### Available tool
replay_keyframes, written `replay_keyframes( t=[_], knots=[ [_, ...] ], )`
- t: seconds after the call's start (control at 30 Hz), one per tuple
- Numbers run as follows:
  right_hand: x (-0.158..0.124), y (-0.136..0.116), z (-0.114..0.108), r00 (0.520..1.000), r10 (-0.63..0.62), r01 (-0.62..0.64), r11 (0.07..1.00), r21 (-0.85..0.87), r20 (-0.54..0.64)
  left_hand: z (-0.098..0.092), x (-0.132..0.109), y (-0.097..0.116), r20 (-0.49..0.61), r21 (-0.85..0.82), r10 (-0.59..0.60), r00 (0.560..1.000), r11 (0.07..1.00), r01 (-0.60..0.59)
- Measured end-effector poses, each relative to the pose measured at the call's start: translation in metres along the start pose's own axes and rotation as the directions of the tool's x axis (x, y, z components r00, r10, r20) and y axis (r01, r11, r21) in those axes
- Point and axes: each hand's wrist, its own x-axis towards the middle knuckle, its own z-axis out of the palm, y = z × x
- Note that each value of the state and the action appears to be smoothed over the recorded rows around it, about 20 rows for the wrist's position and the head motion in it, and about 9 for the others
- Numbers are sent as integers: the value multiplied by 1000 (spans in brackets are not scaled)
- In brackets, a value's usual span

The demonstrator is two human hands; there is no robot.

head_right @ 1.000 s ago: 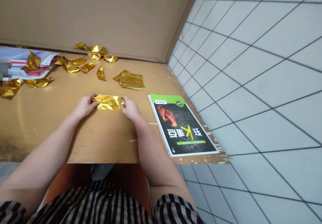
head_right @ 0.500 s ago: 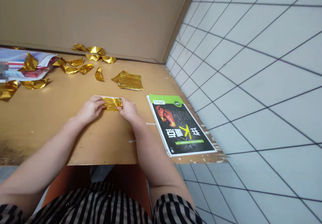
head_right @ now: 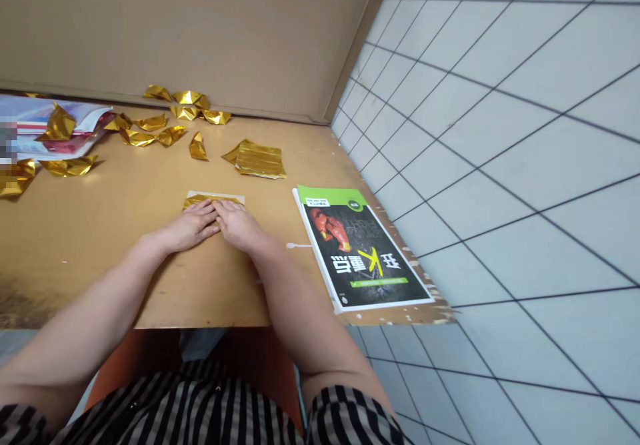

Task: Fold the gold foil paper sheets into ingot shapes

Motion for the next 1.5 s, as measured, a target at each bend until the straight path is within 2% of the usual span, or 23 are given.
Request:
replay_keyframes(
  t=[0.13,0.3,0.43,0.63,0.83,1.17,1.37,1.5],
  knots=[
    [1,5,-3,993,100,-99,995,-17,64,-1,0,-11,-3,6,-32,999,999,32],
    [1,8,-12,978,194,-189,980,-67,78,-4,0,-29,-116,-17,-77,990,997,76],
    [0,8,-19,955,290,-282,952,-116,61,-9,-1,-36,-196,-35,-132,972,991,127],
    [0,10,-23,940,340,-331,928,-170,23,-15,-4,-32,-255,-38,-175,951,984,171],
    [0,16,-15,927,369,-375,921,-107,-65,-12,-1,-33,-325,-69,-188,927,982,175],
    [1,16,-15,895,443,-443,897,11,-55,-8,1,-30,-347,-146,-253,903,966,214],
    [2,20,-11,892,446,-437,892,118,-71,-11,0,-27,-358,-159,-259,897,964,214],
    [2,20,-11,897,436,-425,897,122,-78,-14,-1,-25,-383,-182,-258,887,962,202]
  ],
)
